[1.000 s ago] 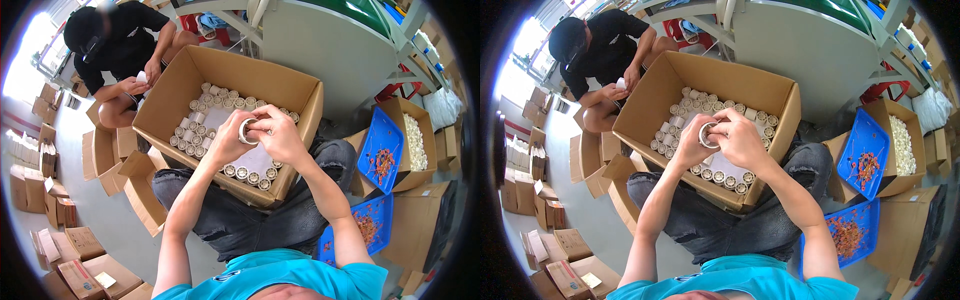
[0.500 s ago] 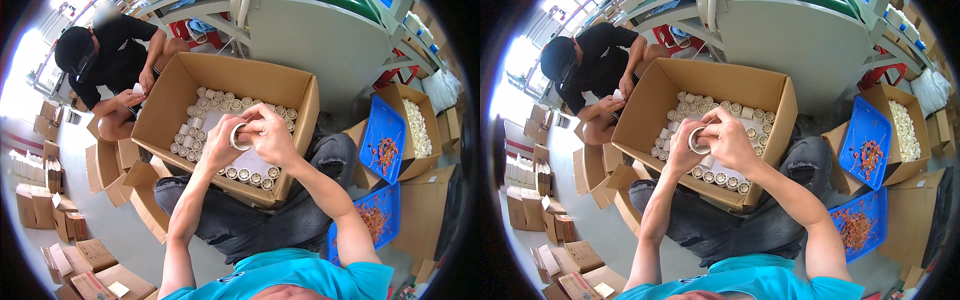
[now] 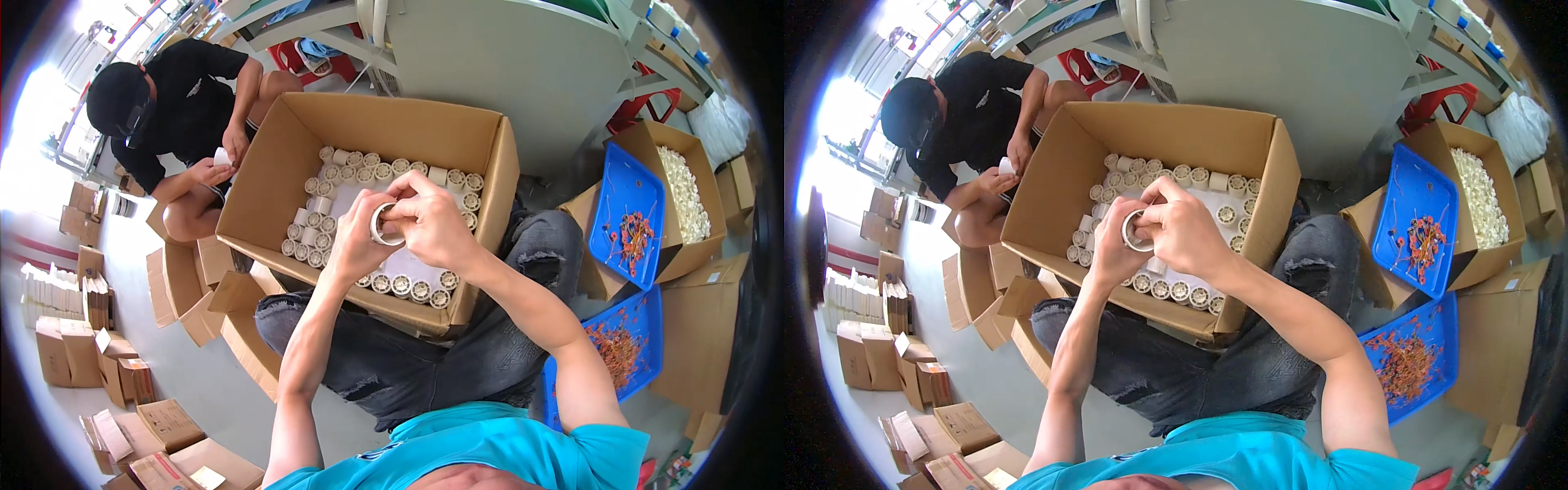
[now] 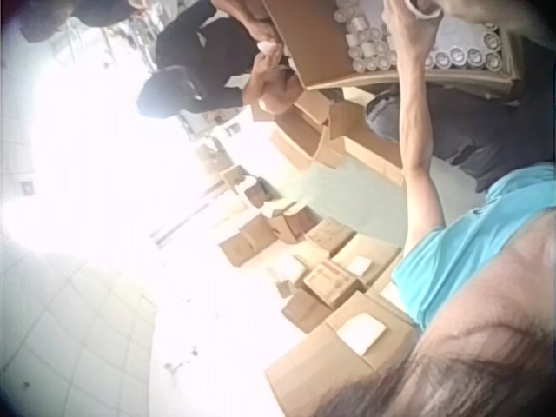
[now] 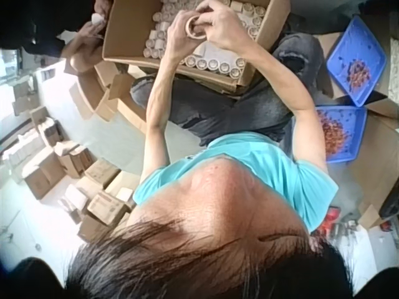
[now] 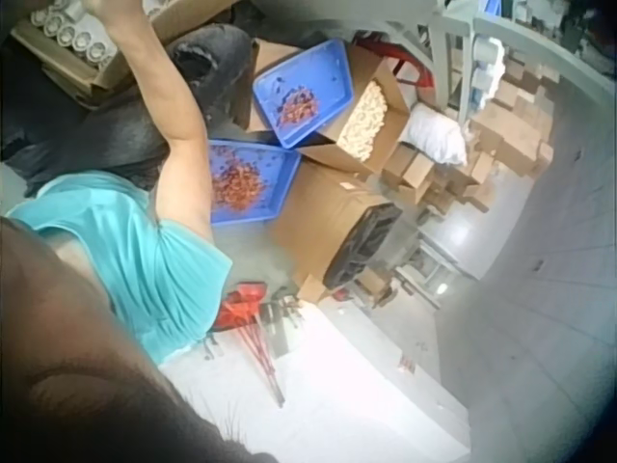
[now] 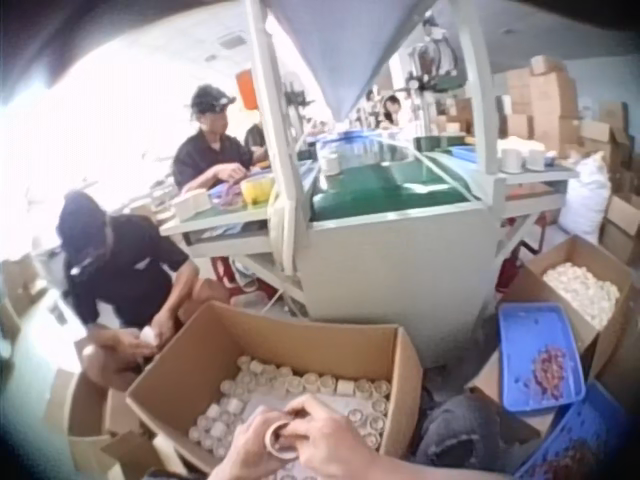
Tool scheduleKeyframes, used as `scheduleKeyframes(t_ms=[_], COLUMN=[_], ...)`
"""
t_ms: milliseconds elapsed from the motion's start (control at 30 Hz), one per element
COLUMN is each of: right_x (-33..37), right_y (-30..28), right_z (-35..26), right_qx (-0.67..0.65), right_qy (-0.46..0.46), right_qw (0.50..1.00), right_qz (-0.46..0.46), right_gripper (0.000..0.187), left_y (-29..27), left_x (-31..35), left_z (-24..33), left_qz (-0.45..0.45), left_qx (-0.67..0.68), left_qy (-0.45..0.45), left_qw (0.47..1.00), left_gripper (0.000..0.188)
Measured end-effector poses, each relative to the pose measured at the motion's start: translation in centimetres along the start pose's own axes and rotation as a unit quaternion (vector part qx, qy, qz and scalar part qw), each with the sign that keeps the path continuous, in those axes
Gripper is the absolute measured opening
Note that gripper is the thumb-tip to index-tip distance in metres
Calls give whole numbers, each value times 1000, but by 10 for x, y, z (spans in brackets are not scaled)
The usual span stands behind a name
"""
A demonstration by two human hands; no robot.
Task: Inserting small red electronic components into white cylindrical plastic housings and organizing them in a cardboard box.
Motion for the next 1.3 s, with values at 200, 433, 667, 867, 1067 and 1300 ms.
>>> scheduleKeyframes(t_ms=[200,433,667,867,1067,1300], right_x=[-5,64,379,648,672,654], right_y=[-17,-140,-149,-83,-91,-103], right_z=[8,-41,51,109,114,143], right_qx=[13,122,294,440,287,223], right_qy=[42,5,374,633,761,731], right_qw=[997,968,783,561,505,613], right_qz=[-57,219,401,302,288,198], right_gripper=[22,31,12,44,67,31], left_y=[6,-2,47,60,73,88], left_x=[-14,-144,-348,-463,-479,-412], left_z=[3,30,61,6,-22,21], left_qz=[-33,26,130,247,196,276], left_qx=[-4,-115,-37,-212,-195,-206], left_qy=[-9,139,102,83,-35,291], left_qw=[999,983,986,942,960,893], left_gripper=[57,60,70,76,81,70])
Point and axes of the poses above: each hand's wrist, its own x-axis away from the middle knuckle, its own y-axis out of the palm, z = x × y, the point moved 1 cm from there along -x, towards the middle knuckle, and after that the axes turned 10 degrees about -y, right-handed, at the moved point
